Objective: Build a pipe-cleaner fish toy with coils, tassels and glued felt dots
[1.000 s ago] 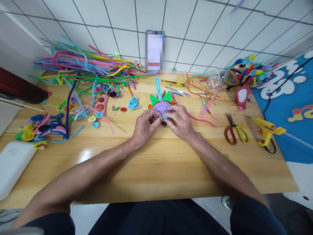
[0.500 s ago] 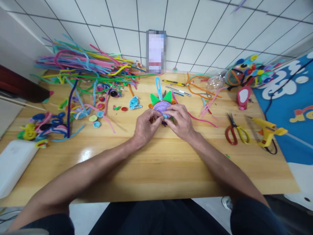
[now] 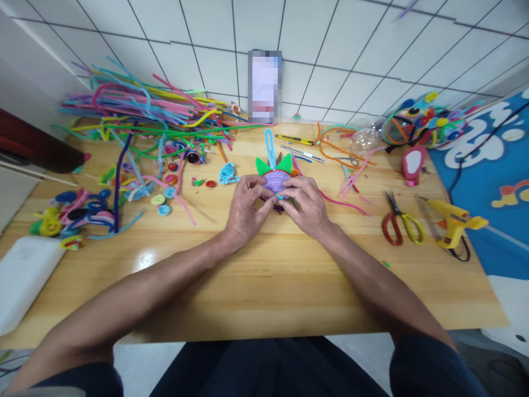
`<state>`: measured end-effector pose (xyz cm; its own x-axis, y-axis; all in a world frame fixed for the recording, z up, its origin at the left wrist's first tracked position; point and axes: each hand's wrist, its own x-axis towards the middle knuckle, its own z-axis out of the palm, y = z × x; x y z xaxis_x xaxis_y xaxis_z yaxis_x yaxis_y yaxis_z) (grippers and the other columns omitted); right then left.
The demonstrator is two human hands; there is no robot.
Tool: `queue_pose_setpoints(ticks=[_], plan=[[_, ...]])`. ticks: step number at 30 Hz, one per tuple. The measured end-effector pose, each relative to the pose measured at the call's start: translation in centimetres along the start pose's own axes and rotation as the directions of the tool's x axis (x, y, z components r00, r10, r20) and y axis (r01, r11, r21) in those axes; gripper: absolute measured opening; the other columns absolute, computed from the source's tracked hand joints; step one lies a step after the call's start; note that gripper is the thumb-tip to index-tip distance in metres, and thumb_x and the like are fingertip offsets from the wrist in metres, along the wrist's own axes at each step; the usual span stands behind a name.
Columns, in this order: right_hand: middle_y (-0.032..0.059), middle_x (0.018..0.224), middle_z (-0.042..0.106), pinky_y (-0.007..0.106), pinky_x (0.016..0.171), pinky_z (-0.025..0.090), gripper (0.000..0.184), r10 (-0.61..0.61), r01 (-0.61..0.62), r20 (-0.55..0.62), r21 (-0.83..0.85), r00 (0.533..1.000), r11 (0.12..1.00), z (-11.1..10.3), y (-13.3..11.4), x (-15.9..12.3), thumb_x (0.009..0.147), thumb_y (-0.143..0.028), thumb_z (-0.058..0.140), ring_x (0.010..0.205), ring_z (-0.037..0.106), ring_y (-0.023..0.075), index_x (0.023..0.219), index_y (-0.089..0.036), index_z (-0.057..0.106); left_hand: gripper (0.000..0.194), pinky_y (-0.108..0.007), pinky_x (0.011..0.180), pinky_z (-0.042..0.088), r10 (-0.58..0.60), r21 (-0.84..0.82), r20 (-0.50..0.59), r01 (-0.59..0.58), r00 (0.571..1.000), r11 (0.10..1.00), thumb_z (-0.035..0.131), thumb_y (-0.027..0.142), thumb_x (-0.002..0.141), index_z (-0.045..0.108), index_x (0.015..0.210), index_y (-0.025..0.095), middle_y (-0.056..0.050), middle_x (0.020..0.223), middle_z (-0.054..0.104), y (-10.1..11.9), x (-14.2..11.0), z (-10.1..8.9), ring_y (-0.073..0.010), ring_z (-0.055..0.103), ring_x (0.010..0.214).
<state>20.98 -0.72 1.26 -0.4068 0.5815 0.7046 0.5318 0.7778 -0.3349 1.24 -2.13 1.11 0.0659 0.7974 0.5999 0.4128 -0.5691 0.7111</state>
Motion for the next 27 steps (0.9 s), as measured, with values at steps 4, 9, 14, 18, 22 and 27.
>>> queue_pose_setpoints(ticks=[4, 9, 14, 18, 22, 27], plan=[[0.0071, 0.117, 0.072, 0.05, 0.097, 0.056, 0.019, 0.008, -0.008, -0.001, -0.004, 1.0, 1.0, 0.06, -0.05, -0.01, 0.097, -0.019, 0.069, 0.111, 0.066, 0.0263, 0.114, -0.029, 0.07, 0.004, -0.042, 0.102, 0.055, -0.017, 0.019, 0.052, 0.016, 0.998, 1.0, 0.075, 0.022, 0.092, 0.071, 0.091, 0.021, -0.007, 0.119, 0.067, -0.2, 0.09, -0.14, -0.022, 0.064, 0.117], [0.0069, 0.115, 0.072, 0.05, 0.094, 0.057, 0.018, 0.025, -0.025, -0.006, -0.049, 1.0, 0.999, 0.06, -0.17, 0.04, 0.097, -0.02, 0.069, 0.109, 0.067, 0.0263, 0.113, -0.029, 0.069, 0.005, -0.042, 0.102, 0.054, -0.016, 0.017, 0.066, 0.015, 0.998, 1.0, 0.074, 0.018, 0.091, 0.071, 0.09, 0.021, -0.007, 0.115, 0.069, -0.23, 0.55, -0.18, -0.0217, 0.066, 0.114], [0.0072, 0.114, 0.072, 0.049, 0.094, 0.057, 0.018, 0.009, -0.01, -0.018, -0.042, 1.0, 0.999, 0.0, -0.26, 0.11, 0.096, -0.019, 0.069, 0.109, 0.068, 0.026, 0.112, -0.027, 0.068, 0.005, -0.04, 0.099, 0.055, 0.01, 0.002, 0.059, -0.01, 0.998, 1.0, 0.074, 0.017, 0.091, 0.071, 0.09, 0.021, -0.007, 0.114, 0.068, -0.3, 0.68, -0.1, -0.0211, 0.066, 0.112], [0.0064, 0.114, 0.072, 0.05, 0.094, 0.057, 0.017, 0.044, -0.043, 0.009, -0.047, 0.999, 0.998, -0.04, -0.28, 0.11, 0.096, -0.019, 0.07, 0.108, 0.067, 0.0262, 0.109, -0.029, 0.069, 0.004, -0.04, 0.099, 0.055, 0.009, -0.007, 0.054, -0.008, 0.998, 1.0, 0.074, 0.02, 0.092, 0.071, 0.092, 0.021, -0.007, 0.115, 0.068, -0.38, 0.5, -0.08, -0.0212, 0.065, 0.112], [0.0056, 0.115, 0.072, 0.051, 0.095, 0.056, 0.023, 0.046, -0.045, 0.006, -0.033, 0.999, 0.998, -0.11, -0.31, 0.11, 0.094, -0.018, 0.07, 0.11, 0.067, 0.0268, 0.114, -0.03, 0.068, 0.004, -0.04, 0.1, 0.055, -0.003, 0.0, 0.061, 0.003, 0.998, 1.0, 0.074, 0.022, 0.092, 0.071, 0.092, 0.022, -0.007, 0.115, 0.068, -0.41, 0.45, -0.01, -0.0214, 0.065, 0.113], [0.0058, 0.116, 0.072, 0.049, 0.095, 0.056, 0.03, 0.016, -0.016, -0.018, -0.044, 1.0, 0.999, -0.11, -0.33, 0.11, 0.094, -0.017, 0.071, 0.11, 0.067, 0.0265, 0.12, -0.031, 0.066, 0.004, -0.041, 0.099, 0.056, 0.01, -0.013, 0.048, -0.009, 0.999, 1.0, 0.074, 0.02, 0.092, 0.07, 0.091, 0.022, -0.007, 0.115, 0.068, -0.43, 0.53, 0.03, -0.0215, 0.065, 0.112]])
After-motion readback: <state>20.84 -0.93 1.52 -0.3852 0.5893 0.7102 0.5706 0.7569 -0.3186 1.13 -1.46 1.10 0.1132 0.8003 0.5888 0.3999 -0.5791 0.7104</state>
